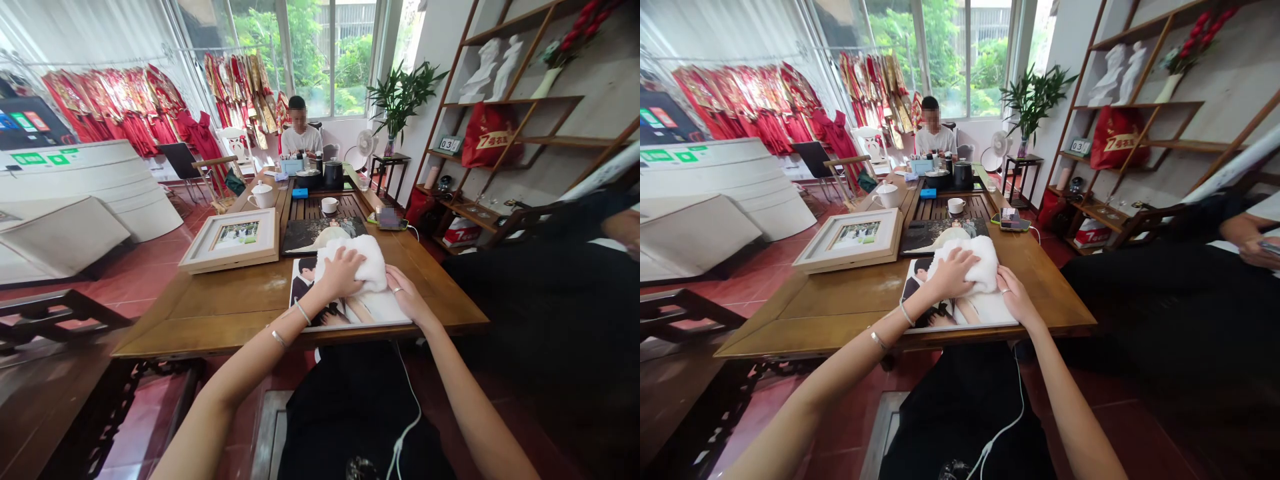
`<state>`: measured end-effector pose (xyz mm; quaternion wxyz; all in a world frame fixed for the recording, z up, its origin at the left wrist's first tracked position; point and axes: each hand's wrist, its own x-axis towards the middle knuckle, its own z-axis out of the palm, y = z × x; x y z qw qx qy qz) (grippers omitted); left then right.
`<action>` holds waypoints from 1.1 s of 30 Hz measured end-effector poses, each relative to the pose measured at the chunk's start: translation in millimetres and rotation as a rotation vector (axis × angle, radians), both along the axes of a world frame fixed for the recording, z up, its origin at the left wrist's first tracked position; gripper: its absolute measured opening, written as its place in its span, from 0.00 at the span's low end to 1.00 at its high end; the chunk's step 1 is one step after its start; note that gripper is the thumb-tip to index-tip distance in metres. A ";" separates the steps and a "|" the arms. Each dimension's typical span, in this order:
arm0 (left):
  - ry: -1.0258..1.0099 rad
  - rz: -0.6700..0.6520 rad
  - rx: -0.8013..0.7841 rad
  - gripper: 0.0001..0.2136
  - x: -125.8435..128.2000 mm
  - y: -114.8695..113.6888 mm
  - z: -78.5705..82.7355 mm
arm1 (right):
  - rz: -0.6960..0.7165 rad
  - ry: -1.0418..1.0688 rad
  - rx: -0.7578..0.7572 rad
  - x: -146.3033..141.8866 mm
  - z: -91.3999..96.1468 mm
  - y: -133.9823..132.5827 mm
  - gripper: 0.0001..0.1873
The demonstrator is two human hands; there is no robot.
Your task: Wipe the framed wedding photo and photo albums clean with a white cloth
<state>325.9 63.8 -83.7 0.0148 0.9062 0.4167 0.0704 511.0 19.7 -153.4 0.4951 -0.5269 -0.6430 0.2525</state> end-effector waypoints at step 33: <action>-0.026 0.131 -0.059 0.26 -89.8 3.4 -0.8 | 0.055 -0.187 0.070 3.1 -3.6 -0.7 0.18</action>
